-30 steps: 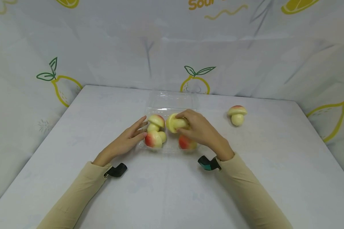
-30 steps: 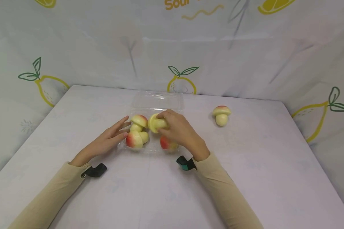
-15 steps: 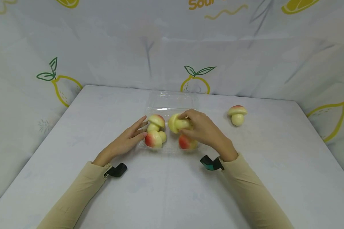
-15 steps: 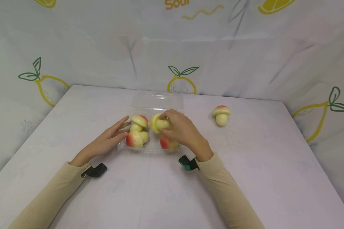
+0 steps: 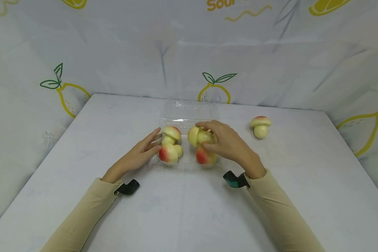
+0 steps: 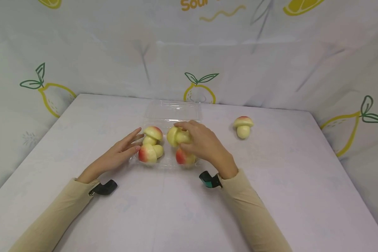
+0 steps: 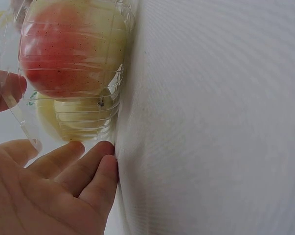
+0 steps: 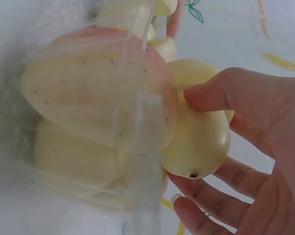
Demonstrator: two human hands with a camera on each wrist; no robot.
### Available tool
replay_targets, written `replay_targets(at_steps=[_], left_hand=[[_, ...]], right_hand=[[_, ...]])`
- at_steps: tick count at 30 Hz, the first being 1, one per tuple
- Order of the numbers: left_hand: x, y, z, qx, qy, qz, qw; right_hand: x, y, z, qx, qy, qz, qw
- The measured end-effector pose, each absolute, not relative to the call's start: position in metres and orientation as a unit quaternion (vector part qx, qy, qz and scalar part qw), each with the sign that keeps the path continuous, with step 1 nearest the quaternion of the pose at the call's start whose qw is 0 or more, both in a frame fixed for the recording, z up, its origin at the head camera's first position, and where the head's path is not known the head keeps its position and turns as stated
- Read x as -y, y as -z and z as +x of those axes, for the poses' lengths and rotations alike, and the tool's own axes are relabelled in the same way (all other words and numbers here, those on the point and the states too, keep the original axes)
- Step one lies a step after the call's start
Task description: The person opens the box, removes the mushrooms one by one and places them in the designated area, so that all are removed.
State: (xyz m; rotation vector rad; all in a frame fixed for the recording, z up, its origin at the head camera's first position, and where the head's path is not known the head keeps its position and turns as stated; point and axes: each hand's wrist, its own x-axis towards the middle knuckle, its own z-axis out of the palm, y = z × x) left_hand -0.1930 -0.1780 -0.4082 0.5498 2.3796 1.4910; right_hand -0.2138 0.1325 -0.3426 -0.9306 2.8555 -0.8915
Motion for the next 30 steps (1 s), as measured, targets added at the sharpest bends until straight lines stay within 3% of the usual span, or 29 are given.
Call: replay_targets(at_steps=[12,30], left_hand=[[0.178,0.409,-0.194,-0.823,-0.517,0.190,0.139],[0.178,0.409,-0.193,-0.823,-0.517,0.187,0.142]], right_hand=[[-0.138,0.338,-0.213,-0.919,0.269,-0.288,0.021],[-0.146,0.341,-0.212,-0.911,0.305,-0.276,-0.006]])
